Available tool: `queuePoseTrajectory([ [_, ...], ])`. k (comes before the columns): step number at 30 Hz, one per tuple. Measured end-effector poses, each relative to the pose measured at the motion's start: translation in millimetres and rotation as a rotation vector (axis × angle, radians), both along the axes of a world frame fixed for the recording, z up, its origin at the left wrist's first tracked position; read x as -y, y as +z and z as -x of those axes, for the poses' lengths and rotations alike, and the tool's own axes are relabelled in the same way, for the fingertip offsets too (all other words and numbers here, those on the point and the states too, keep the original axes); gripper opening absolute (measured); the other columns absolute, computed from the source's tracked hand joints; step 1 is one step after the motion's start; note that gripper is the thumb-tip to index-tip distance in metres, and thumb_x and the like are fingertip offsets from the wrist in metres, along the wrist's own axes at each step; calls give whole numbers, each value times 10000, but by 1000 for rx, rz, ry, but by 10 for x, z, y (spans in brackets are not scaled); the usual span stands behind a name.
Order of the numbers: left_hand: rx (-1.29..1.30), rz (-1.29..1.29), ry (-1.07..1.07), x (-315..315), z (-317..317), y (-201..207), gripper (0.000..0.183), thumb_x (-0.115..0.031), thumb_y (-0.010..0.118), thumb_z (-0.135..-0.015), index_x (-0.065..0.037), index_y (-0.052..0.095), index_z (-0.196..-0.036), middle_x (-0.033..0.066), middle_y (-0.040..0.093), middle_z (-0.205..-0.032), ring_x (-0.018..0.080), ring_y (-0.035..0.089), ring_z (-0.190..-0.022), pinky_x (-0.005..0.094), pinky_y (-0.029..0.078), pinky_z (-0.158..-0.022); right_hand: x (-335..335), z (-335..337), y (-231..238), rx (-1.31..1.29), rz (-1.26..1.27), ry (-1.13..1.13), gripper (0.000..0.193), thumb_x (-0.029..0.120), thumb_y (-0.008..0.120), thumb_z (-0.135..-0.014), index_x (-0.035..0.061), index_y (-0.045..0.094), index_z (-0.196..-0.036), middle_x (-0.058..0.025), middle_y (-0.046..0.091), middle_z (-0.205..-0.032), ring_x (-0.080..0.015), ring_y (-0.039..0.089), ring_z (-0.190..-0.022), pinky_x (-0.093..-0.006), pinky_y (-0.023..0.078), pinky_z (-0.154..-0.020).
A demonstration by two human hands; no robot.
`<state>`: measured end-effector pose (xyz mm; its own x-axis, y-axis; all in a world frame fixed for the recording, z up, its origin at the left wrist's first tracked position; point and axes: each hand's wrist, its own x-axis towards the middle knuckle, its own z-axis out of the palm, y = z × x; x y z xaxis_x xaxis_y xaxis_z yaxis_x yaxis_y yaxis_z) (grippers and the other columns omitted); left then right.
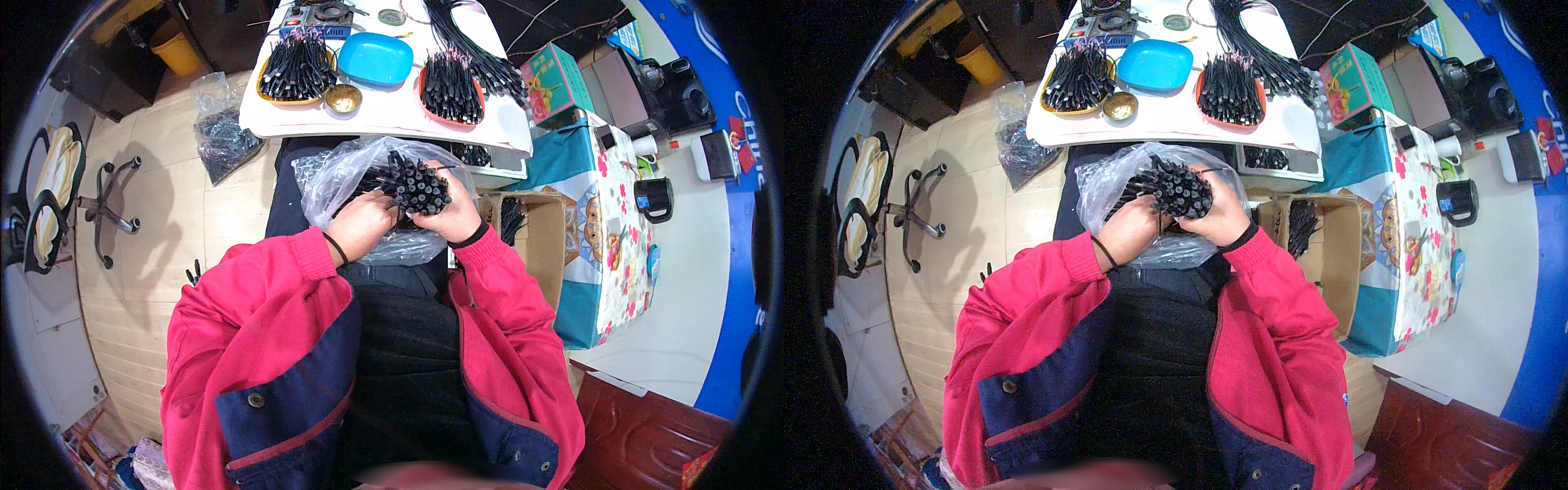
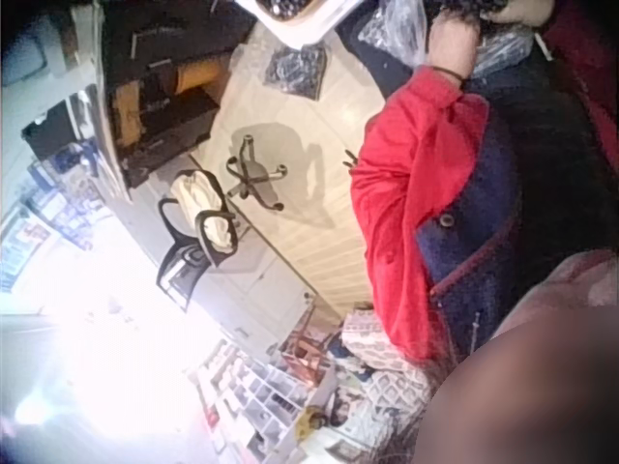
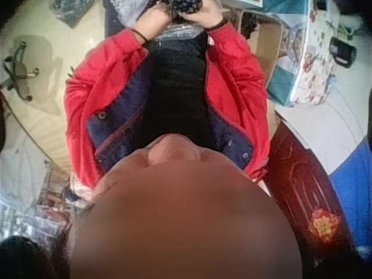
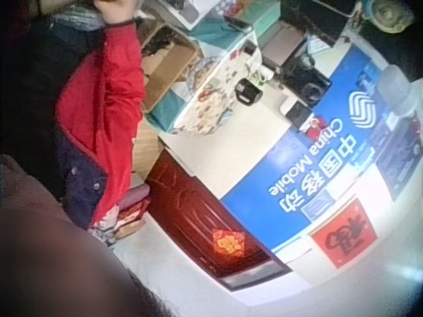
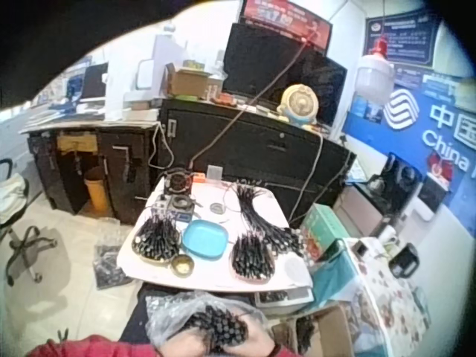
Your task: The person unpacks bundles of black wires from plastic bags and places them into trays on a small table. They then pick individual wires, strip the ends, and attach small white connectors by hand, repeating the process for multiple wires.
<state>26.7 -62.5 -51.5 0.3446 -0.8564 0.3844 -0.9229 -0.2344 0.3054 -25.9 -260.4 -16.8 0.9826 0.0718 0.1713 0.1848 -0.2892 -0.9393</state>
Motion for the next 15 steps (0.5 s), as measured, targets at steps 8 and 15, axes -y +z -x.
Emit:
queuePoseTrajectory([
  [8, -118, -198, 16, -63, -13, 263, 171, -103, 573, -723, -18, 632, -860, 117, 594, -808, 292, 583, -831, 384, 475, -781, 105, -48, 313, -141, -125, 44, 542, 17, 741, -652, -4, 529, -1151, -32, 611, -1002, -115, 553, -953, -293, 455, -873],
  [15, -106, 142, -185, 41, 76, 240, 233, -93, 637, -775, 8, 655, -984, 171, 604, -1008, 320, 592, -965, 405, 483, -865, 87, -53, 504, -184, -212, 64, 428, 40, 725, -680, 13, 571, -1079, -44, 625, -1004, -137, 561, -964, -308, 459, -861],
])
